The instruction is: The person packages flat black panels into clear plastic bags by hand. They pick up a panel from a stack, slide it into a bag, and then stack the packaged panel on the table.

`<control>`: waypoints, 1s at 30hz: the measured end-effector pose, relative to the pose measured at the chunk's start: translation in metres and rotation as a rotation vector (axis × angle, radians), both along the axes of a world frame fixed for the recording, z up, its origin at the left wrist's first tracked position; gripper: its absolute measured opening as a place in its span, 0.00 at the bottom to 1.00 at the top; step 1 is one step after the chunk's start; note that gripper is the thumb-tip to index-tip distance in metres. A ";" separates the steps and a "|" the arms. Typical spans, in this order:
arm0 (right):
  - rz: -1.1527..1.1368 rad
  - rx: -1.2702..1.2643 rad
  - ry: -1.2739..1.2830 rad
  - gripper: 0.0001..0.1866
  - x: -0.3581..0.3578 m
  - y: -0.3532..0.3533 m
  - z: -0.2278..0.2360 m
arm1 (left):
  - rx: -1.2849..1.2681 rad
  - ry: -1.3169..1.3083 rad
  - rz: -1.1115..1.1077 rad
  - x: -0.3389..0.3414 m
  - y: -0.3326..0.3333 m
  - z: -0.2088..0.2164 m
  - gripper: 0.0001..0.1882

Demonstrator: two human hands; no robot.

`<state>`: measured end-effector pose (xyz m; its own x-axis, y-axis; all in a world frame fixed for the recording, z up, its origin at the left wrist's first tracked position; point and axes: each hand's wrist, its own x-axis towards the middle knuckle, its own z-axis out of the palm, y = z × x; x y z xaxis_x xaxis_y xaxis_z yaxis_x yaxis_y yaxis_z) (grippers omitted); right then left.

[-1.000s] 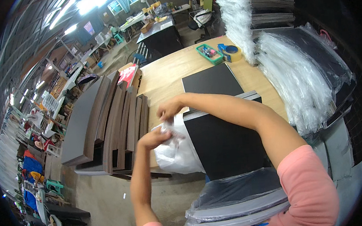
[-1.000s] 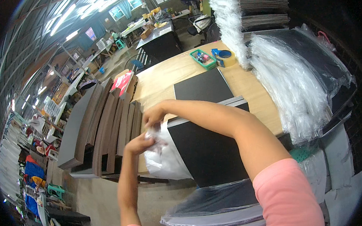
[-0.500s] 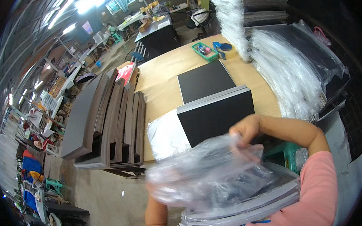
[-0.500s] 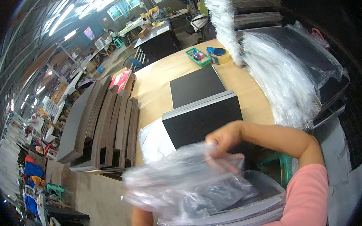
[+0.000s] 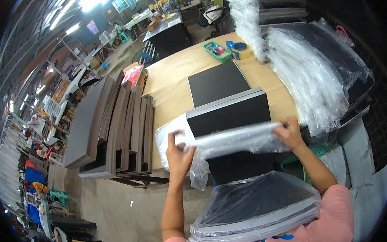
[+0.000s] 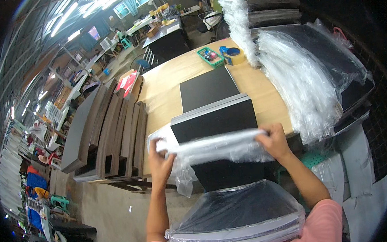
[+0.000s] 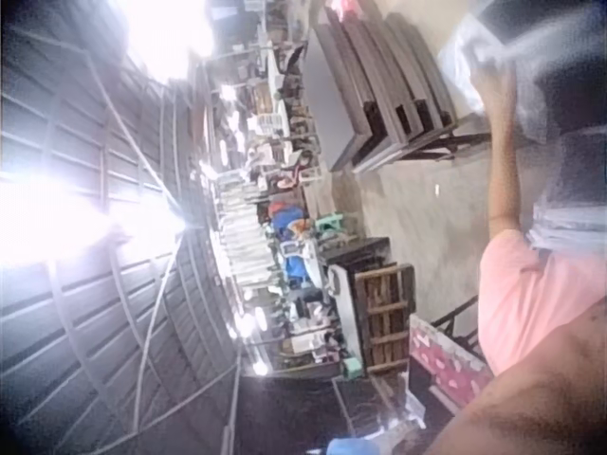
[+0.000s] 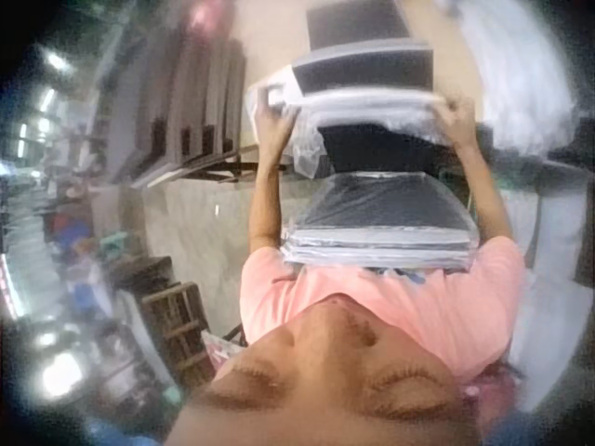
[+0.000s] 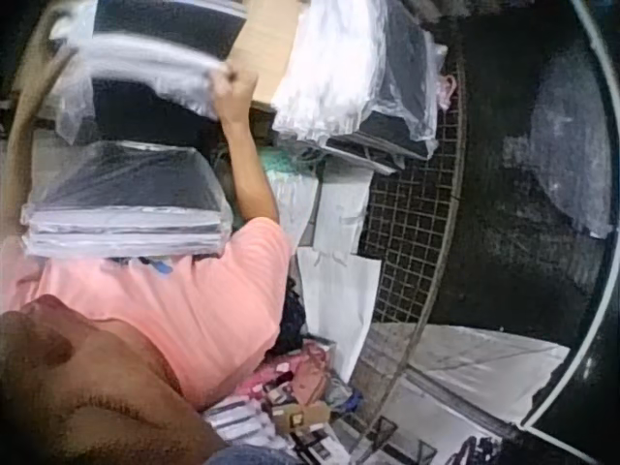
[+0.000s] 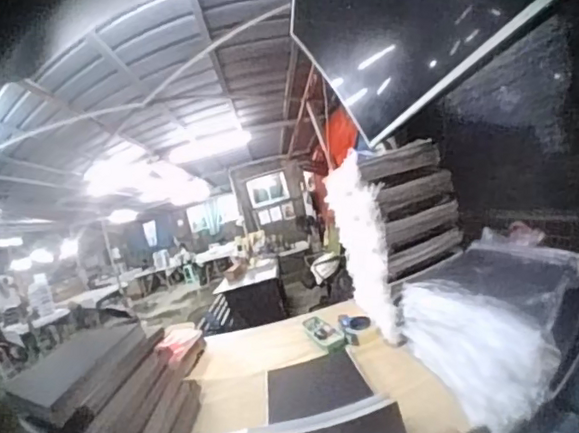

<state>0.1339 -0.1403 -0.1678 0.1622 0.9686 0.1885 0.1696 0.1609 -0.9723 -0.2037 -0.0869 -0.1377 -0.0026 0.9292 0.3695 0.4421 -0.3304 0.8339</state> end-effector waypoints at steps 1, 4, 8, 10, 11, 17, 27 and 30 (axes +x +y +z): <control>-0.121 0.153 -0.232 0.05 -0.004 0.013 0.002 | -0.086 0.171 0.030 0.013 0.004 0.017 0.37; -0.342 0.353 -0.299 0.12 -0.021 0.036 0.032 | 0.201 0.691 0.092 0.008 0.025 0.010 0.42; -0.324 0.430 -0.476 0.15 -0.012 0.022 0.040 | 0.293 0.541 0.035 0.006 -0.021 0.042 0.27; -0.191 0.400 -0.488 0.12 -0.006 0.003 0.057 | 0.023 0.284 -0.179 -0.013 -0.023 0.048 0.18; -0.123 0.384 -0.492 0.11 -0.004 -0.005 0.064 | -0.163 0.134 -0.312 -0.027 -0.018 0.044 0.14; 0.409 -0.344 0.208 0.07 0.026 -0.035 0.072 | -0.941 -0.622 -0.560 -0.040 -0.031 0.009 0.12; 0.332 -0.298 0.716 0.11 0.013 -0.110 0.009 | -0.846 -1.060 -0.798 -0.074 -0.094 -0.017 0.17; 0.326 -0.373 0.741 0.12 0.013 -0.109 -0.019 | -1.044 -1.107 -0.648 -0.078 -0.096 -0.085 0.15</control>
